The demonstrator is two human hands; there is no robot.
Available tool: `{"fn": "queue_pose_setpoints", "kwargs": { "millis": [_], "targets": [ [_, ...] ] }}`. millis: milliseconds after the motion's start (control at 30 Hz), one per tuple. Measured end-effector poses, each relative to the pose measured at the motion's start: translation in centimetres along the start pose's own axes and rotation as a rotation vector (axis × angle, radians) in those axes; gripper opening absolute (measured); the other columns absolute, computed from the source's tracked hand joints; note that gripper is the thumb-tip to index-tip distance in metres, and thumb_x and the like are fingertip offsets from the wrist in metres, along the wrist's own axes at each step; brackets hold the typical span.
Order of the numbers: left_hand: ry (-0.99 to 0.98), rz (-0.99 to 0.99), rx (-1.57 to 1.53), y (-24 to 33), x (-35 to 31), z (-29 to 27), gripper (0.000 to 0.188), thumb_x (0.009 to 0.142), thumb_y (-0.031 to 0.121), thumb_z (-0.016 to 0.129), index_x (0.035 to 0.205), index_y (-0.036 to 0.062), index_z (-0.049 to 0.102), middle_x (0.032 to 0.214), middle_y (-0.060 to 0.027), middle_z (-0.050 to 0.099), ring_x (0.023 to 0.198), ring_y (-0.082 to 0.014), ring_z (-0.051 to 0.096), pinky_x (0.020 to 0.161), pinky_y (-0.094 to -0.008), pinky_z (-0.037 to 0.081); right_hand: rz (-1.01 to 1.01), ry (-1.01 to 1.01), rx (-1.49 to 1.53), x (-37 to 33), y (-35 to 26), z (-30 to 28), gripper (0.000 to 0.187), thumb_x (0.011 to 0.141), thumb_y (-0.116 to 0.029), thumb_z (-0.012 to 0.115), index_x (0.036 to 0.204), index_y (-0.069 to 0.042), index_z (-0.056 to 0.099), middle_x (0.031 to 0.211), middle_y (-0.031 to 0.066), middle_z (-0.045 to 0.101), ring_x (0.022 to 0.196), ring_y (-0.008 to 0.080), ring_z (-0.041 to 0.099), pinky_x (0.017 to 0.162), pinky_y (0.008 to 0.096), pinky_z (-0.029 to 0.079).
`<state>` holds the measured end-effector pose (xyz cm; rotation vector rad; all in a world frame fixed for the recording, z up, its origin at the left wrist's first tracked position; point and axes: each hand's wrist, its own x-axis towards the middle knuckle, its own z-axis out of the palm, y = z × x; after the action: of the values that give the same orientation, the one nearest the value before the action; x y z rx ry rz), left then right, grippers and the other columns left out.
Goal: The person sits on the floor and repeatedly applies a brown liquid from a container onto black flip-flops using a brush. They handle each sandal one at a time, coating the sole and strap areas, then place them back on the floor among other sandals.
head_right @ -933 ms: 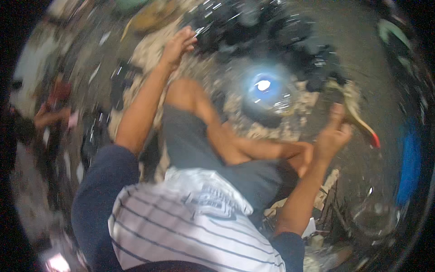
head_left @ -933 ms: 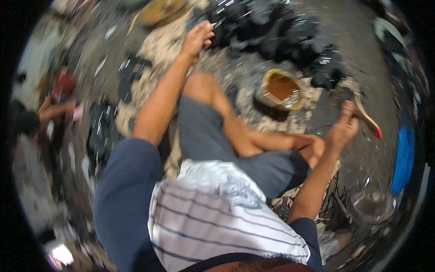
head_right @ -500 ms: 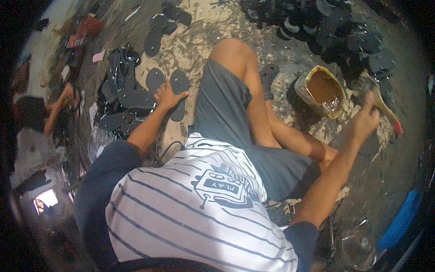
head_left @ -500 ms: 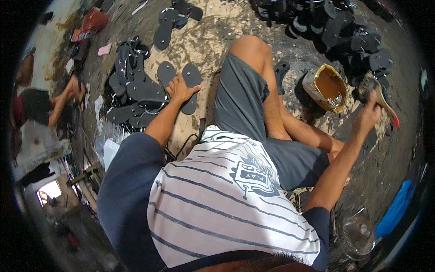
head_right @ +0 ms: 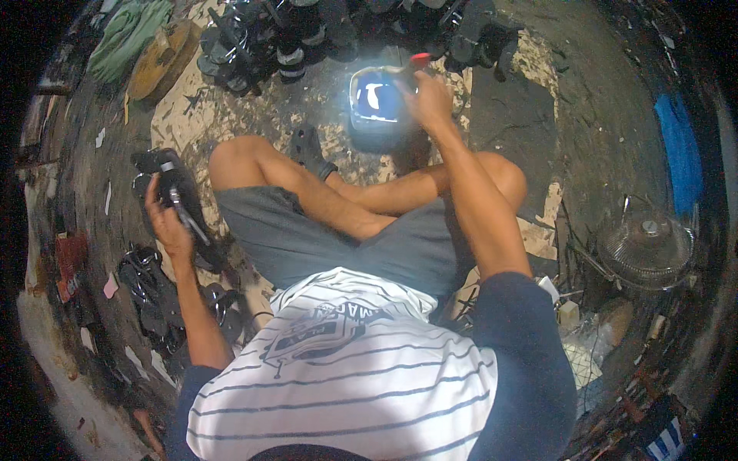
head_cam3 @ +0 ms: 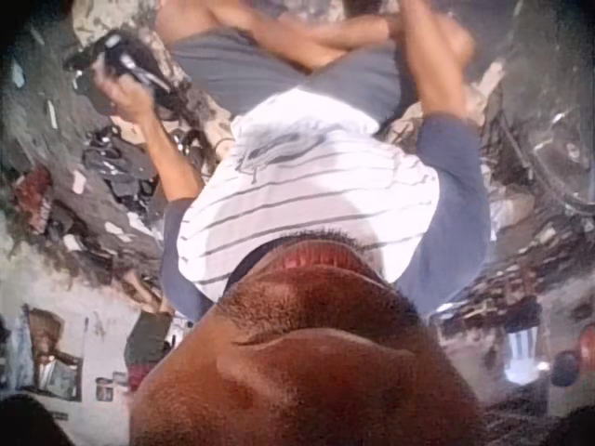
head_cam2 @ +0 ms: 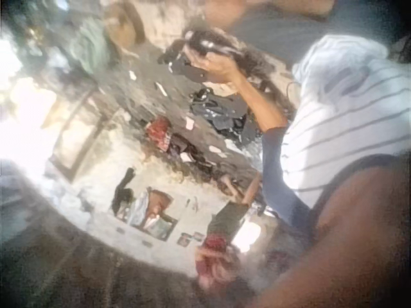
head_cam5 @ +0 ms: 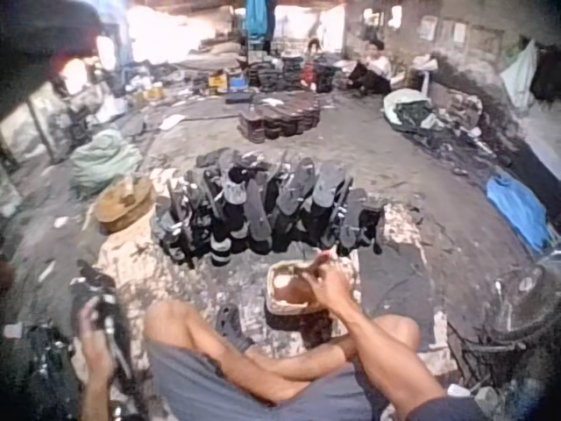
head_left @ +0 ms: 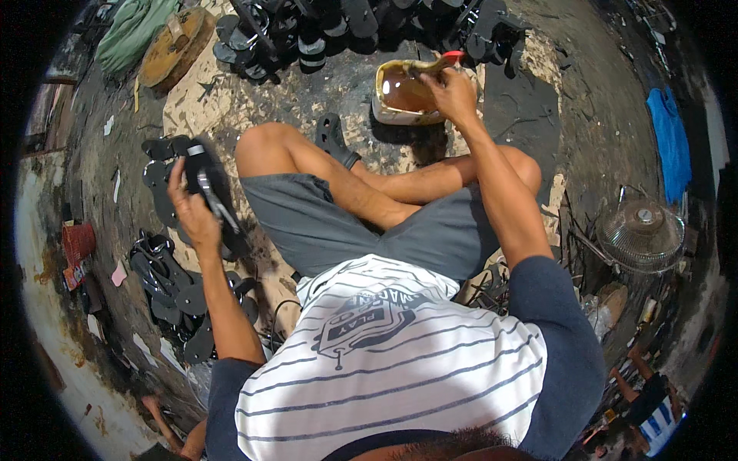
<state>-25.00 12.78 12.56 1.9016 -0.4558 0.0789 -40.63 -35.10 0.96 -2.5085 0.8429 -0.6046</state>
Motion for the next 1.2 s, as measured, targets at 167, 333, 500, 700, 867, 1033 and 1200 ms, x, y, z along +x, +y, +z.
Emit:
{"fn": "queue_pose_setpoints", "kwargs": {
  "millis": [167,333,500,700,867,1033,1200],
  "targets": [
    [-0.294,0.029,0.287,0.9,-0.8,3.0,0.048,0.095,0.024,0.047,0.140,0.0073,0.054,0.152,-0.0171,0.038,0.140,-0.0314,0.034,0.117,-0.0403,0.024,-0.080,0.055,0.196,1.0,-1.3,-6.3,0.033,0.091,-0.031,0.071,0.107,-0.003,0.072,0.096,0.0103,0.074,0.076,0.0149,0.065,0.072,0.0333,0.050],
    [-0.247,0.310,0.642,3.1,-2.7,6.3,0.071,0.092,0.042,0.067,0.144,-0.0016,0.045,0.154,-0.0197,0.038,0.140,-0.0306,0.038,0.116,-0.0413,0.026,0.051,-0.367,-0.375,-0.1,3.0,-7.9,0.037,0.088,-0.035,0.068,0.119,-0.014,0.070,0.103,0.0162,0.071,0.101,0.0364,0.063,0.087,0.0470,0.048],
    [-0.189,-0.201,-0.058,5.8,0.9,3.7,0.055,0.095,0.039,0.066,0.131,-0.0014,0.056,0.123,-0.0133,0.064,0.108,-0.0210,0.063,0.093,-0.0349,0.051,0.074,-0.061,-0.166,2.0,-1.4,-14.8,0.032,0.089,-0.036,0.068,0.110,-0.011,0.070,0.100,0.0101,0.073,0.097,0.0300,0.067,0.083,0.0451,0.049],
    [-0.382,-0.574,-1.043,9.5,1.5,12.3,0.060,0.097,0.058,0.050,0.126,0.0058,0.057,0.111,-0.0073,0.067,0.095,-0.0186,0.067,0.083,-0.0333,0.056,0.283,-0.014,0.940,-1.2,-17.4,-14.9,0.043,0.092,-0.039,0.071,0.107,0.001,0.069,0.094,0.0037,0.070,0.082,0.0102,0.060,0.077,0.0272,0.048],
    [-0.291,-0.658,-1.238,13.5,-1.0,16.8,0.060,0.099,0.059,0.045,0.127,0.0077,0.056,0.114,-0.0060,0.066,0.098,-0.0167,0.066,0.084,-0.0324,0.056,-0.075,0.002,0.854,-5.1,-21.8,-6.9,0.031,0.093,-0.029,0.068,0.105,0.000,0.068,0.097,0.0172,0.067,0.090,0.0275,0.063,0.079,0.0380,0.049],
    [-0.406,-0.527,-1.228,12.2,-1.5,16.7,0.066,0.098,0.063,0.043,0.133,0.0078,0.052,0.122,-0.0081,0.064,0.106,-0.0191,0.064,0.094,-0.0349,0.053,-0.224,0.074,0.838,-2.8,-21.3,-7.5,0.030,0.094,-0.022,0.064,0.116,-0.003,0.064,0.108,0.0168,0.068,0.099,0.0297,0.064,0.086,0.0384,0.049],
    [-0.392,-0.505,-1.177,13.1,0.2,16.5,0.074,0.095,0.068,0.043,0.136,0.0069,0.050,0.122,-0.0069,0.064,0.107,-0.0200,0.063,0.093,-0.0343,0.053,-0.226,-0.079,0.859,-5.9,-21.7,-9.0,0.031,0.091,-0.021,0.066,0.115,-0.001,0.066,0.112,0.0197,0.066,0.104,0.0338,0.063,0.091,0.0399,0.048]
  ]
}}
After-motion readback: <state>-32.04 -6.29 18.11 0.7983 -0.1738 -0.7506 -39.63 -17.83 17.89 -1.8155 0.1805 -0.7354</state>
